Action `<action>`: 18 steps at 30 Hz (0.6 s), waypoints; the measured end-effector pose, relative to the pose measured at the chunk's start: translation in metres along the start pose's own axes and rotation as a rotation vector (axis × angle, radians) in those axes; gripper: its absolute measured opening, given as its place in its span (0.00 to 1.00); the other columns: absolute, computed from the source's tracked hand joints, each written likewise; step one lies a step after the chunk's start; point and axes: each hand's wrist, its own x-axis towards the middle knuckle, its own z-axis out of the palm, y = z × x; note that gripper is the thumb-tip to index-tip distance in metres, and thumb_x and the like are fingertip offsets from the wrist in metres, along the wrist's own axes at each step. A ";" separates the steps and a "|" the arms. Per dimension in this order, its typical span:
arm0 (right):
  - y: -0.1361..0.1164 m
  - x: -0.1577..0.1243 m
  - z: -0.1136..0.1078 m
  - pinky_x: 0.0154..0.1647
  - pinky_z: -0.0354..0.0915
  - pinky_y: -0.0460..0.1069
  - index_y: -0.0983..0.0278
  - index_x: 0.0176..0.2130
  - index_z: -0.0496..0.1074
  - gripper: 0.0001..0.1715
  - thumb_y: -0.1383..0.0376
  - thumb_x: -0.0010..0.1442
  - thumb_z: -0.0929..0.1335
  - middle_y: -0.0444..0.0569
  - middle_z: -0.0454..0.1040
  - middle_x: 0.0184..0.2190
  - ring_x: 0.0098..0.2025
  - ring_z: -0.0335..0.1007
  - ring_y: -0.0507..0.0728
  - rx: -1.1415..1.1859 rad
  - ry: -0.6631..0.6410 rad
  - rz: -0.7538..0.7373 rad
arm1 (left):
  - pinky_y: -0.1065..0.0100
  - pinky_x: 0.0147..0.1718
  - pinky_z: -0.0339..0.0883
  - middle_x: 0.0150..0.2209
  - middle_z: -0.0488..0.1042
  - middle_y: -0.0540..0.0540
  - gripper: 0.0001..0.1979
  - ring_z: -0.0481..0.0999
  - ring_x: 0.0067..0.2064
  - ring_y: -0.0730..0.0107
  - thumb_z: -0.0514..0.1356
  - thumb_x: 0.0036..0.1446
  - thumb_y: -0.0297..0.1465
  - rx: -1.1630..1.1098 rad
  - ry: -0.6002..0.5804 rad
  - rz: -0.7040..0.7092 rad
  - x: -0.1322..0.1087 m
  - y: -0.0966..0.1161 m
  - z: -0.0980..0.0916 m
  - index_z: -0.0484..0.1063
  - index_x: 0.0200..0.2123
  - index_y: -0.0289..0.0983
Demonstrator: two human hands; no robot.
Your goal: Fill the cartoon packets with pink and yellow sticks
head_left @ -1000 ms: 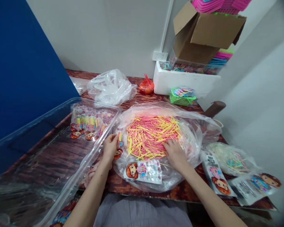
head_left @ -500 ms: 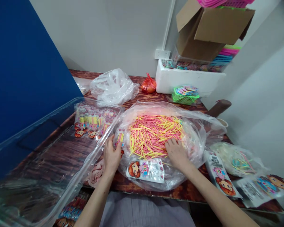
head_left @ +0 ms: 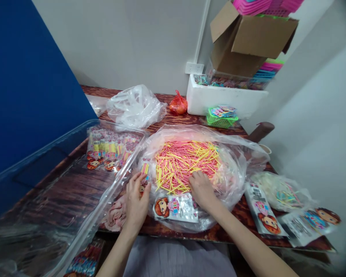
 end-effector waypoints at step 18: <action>0.219 -0.167 -0.032 0.26 0.54 0.53 0.65 0.37 0.74 0.18 0.57 0.59 0.61 0.57 0.74 0.26 0.27 0.68 0.64 -0.080 0.276 1.148 | 0.52 0.58 0.58 0.52 0.71 0.45 0.14 0.68 0.56 0.56 0.54 0.61 0.41 -0.003 -0.075 0.059 -0.020 -0.006 -0.013 0.72 0.44 0.42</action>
